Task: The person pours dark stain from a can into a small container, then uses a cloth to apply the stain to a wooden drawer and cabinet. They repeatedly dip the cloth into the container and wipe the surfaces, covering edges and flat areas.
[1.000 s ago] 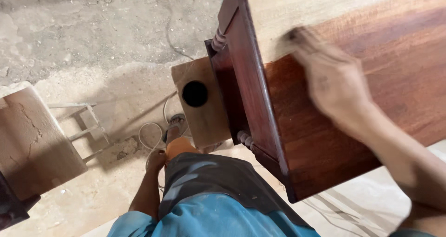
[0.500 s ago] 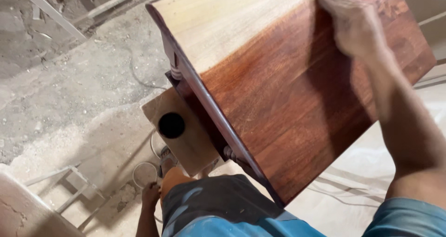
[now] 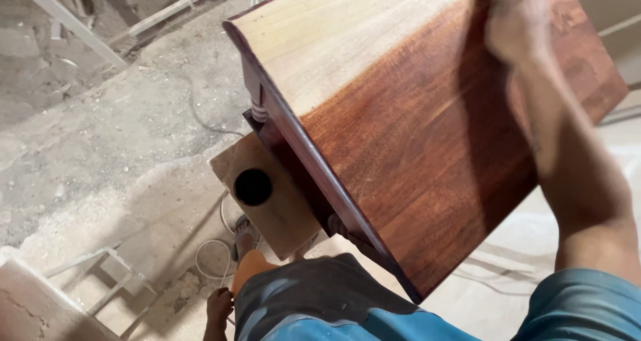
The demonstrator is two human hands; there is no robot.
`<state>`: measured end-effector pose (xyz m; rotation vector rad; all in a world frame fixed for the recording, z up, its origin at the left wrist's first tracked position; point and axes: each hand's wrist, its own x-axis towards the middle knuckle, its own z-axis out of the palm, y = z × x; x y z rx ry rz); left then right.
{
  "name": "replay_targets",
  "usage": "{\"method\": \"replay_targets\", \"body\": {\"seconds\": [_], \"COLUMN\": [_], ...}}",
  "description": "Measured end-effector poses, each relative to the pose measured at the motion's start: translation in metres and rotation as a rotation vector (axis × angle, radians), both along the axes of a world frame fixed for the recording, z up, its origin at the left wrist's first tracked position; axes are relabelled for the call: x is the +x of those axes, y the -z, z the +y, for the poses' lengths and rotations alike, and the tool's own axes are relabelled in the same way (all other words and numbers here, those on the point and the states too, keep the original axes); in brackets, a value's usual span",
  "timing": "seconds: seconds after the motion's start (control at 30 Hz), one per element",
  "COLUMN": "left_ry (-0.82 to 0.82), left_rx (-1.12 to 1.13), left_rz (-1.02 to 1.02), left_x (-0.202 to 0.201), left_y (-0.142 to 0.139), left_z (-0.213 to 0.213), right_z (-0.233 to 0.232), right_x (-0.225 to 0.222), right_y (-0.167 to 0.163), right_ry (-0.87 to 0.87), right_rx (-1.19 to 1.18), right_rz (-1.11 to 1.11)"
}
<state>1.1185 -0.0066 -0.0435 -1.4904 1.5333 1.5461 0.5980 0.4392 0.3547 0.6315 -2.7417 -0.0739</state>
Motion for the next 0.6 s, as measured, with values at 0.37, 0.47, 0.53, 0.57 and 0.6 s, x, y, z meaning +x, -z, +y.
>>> {"method": "replay_targets", "body": {"seconds": [0.37, 0.47, 0.53, 0.57, 0.6], "left_ry": [0.174, 0.144, 0.117, 0.113, 0.106], "left_rx": [-0.072, -0.065, -0.074, -0.084, -0.092], "left_rz": [0.239, 0.259, 0.272, 0.276, 0.285], "left_x": [-0.081, -0.096, -0.094, -0.089, -0.085], "left_y": [0.001, -0.011, -0.018, -0.020, -0.020], "left_z": [-0.022, -0.025, -0.026, -0.027, -0.027], "right_z": [-0.194, -0.152, -0.104, -0.076, -0.051], "right_x": [0.177, 0.138, 0.100, 0.078, 0.053], "right_y": [-0.009, -0.007, -0.007, -0.010, -0.011], "right_ry": [-0.621, -0.499, -0.394, -0.178, -0.135], "right_rx": [-0.153, 0.019, 0.068, -0.071, -0.121], "right_rz": [-0.528, -0.493, -0.241, -0.349, -0.262]}}
